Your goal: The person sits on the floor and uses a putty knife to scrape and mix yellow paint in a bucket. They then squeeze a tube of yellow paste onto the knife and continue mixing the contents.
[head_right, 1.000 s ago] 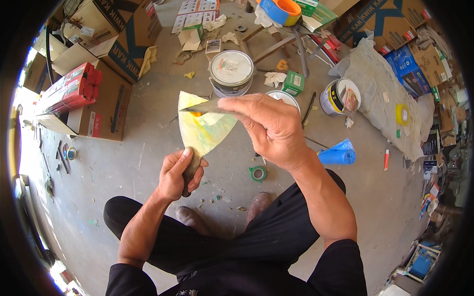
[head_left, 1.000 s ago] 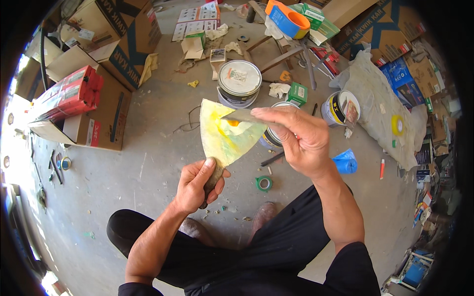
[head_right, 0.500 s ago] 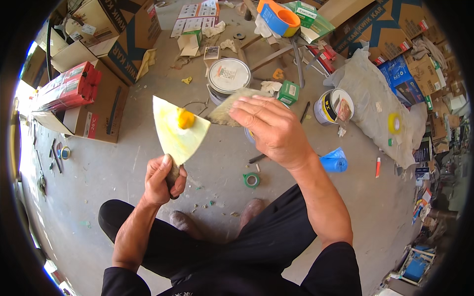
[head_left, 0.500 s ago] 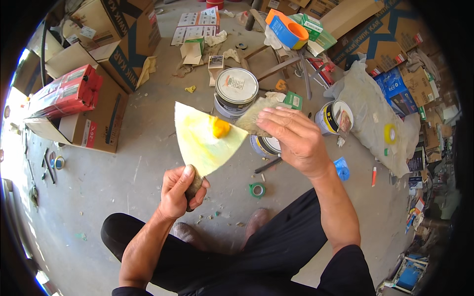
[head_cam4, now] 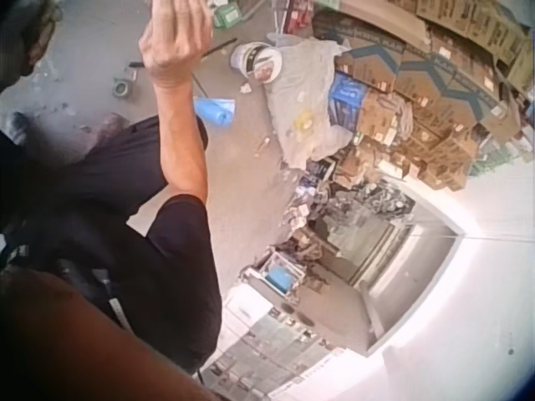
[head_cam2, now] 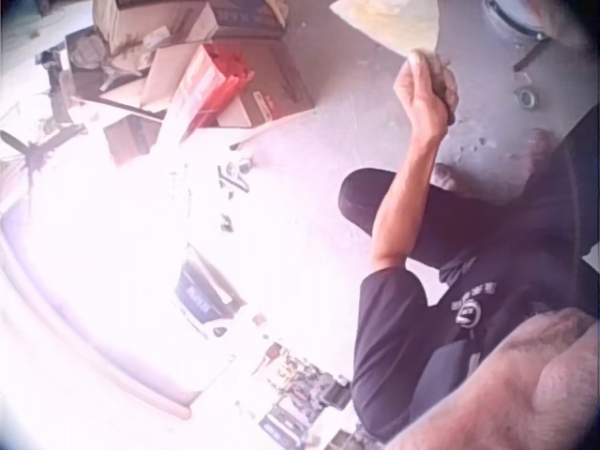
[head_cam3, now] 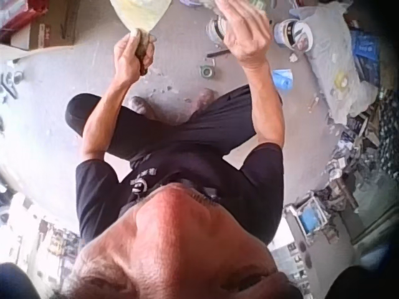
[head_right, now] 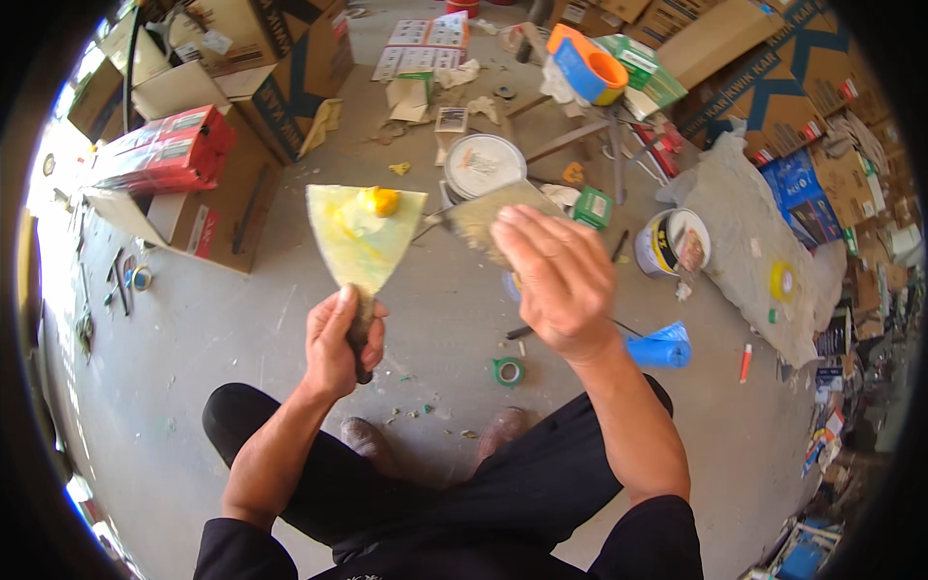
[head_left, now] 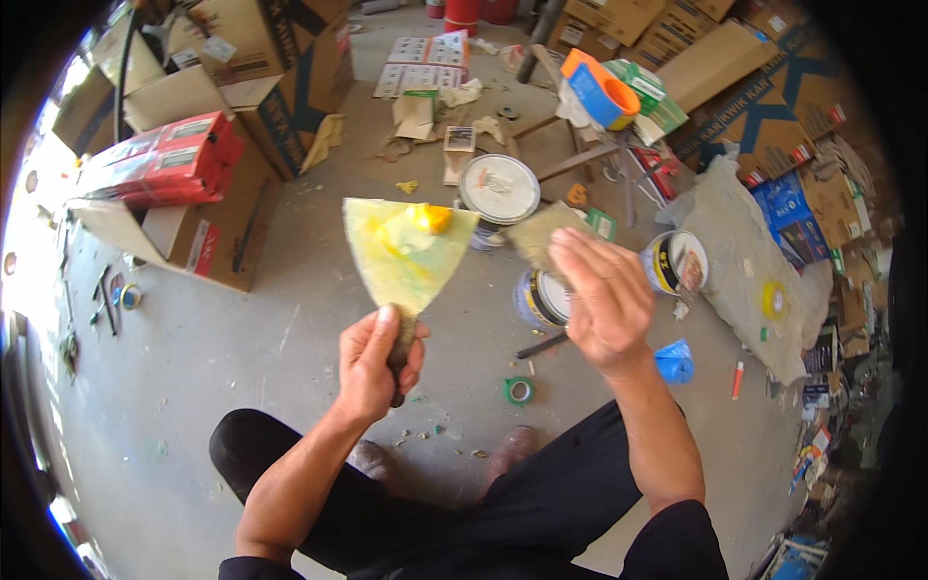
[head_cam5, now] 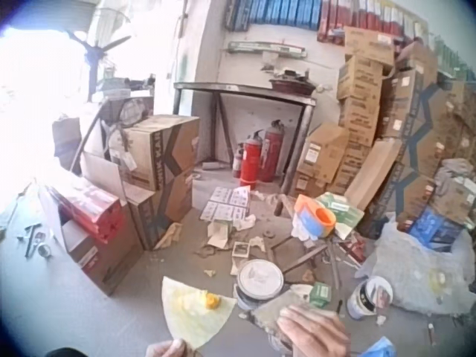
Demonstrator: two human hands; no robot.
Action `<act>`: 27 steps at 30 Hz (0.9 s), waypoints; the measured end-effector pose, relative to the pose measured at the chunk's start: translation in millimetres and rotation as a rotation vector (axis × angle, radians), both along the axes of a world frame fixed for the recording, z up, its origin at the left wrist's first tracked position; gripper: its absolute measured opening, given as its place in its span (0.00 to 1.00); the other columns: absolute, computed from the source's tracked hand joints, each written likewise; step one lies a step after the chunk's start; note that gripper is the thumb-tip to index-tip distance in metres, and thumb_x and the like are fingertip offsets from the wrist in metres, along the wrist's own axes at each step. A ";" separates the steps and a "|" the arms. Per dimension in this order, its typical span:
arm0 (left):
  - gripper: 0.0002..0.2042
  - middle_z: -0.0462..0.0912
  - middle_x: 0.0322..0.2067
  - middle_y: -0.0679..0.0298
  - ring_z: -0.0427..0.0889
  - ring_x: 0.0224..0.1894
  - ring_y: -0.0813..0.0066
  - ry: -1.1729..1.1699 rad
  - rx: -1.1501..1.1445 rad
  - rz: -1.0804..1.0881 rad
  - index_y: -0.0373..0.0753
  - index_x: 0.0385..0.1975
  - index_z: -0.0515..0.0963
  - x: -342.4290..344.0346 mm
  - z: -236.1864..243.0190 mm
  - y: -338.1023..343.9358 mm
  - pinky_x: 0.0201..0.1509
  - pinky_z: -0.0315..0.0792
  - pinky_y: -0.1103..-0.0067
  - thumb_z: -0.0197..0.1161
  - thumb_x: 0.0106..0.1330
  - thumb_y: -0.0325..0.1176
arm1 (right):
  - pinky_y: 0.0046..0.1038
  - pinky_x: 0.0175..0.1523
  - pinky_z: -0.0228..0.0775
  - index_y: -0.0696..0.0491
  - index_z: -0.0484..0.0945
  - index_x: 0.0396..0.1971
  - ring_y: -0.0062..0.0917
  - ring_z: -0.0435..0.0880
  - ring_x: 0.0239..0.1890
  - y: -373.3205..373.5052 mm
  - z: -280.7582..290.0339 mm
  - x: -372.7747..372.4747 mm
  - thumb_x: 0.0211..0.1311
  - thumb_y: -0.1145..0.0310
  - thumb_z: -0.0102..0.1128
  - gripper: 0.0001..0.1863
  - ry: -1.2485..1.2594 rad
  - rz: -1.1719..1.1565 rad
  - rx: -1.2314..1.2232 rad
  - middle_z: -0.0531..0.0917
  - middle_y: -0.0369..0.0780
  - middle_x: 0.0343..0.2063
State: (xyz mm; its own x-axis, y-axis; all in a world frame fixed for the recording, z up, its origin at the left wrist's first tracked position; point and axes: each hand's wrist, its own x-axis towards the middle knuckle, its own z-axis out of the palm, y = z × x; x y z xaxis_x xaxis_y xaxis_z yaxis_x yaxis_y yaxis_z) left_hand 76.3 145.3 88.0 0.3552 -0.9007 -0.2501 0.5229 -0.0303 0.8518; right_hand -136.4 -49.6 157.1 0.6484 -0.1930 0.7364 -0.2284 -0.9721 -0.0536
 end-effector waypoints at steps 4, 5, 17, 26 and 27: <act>0.16 0.77 0.23 0.66 0.69 0.18 0.85 0.008 0.006 -0.057 0.32 0.46 0.78 -9.2 -0.4 -0.2 0.20 0.65 0.84 0.51 0.86 0.40 | 0.34 0.44 0.76 0.55 0.87 0.53 0.36 0.87 0.42 14.6 2.4 14.4 0.55 0.83 0.66 0.23 -0.082 0.007 0.033 0.87 0.42 0.42; 0.16 0.77 0.23 0.66 0.69 0.18 0.85 0.002 0.009 -0.062 0.32 0.47 0.78 -12.4 -0.7 0.9 0.21 0.65 0.84 0.51 0.86 0.40 | 0.33 0.43 0.76 0.55 0.87 0.53 0.36 0.85 0.39 19.3 1.8 18.0 0.55 0.83 0.66 0.24 -0.076 -0.008 0.031 0.86 0.41 0.41; 0.14 0.77 0.25 0.69 0.69 0.20 0.88 -0.070 0.087 -0.088 0.33 0.50 0.78 -39.2 2.2 2.8 0.21 0.66 0.84 0.51 0.86 0.39 | 0.35 0.39 0.72 0.57 0.88 0.52 0.34 0.79 0.34 44.0 -8.3 42.4 0.50 0.81 0.67 0.25 0.030 -0.037 -0.018 0.80 0.38 0.36; 0.14 0.78 0.23 0.71 0.71 0.20 0.89 -0.144 0.144 -0.094 0.32 0.48 0.79 -42.7 8.0 3.0 0.22 0.67 0.84 0.52 0.85 0.37 | 0.35 0.40 0.75 0.58 0.87 0.53 0.35 0.80 0.37 42.3 -15.3 44.6 0.46 0.82 0.67 0.28 0.123 0.000 0.059 0.81 0.40 0.38; 0.14 0.78 0.23 0.71 0.71 0.20 0.89 -0.136 0.144 -0.091 0.32 0.48 0.79 -43.3 8.8 2.3 0.22 0.67 0.84 0.52 0.85 0.37 | 0.36 0.40 0.75 0.58 0.88 0.53 0.35 0.80 0.37 48.9 -21.6 46.6 0.46 0.82 0.67 0.28 0.136 0.069 0.076 0.81 0.40 0.38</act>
State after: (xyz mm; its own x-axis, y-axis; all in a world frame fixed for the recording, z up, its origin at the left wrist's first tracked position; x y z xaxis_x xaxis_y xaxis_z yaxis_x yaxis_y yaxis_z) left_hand 33.0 147.6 96.8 0.3131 -0.8890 -0.3342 0.3932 -0.1990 0.8977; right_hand -89.9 -0.7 135.4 0.7546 -0.1964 0.6262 -0.1712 -0.9800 -0.1011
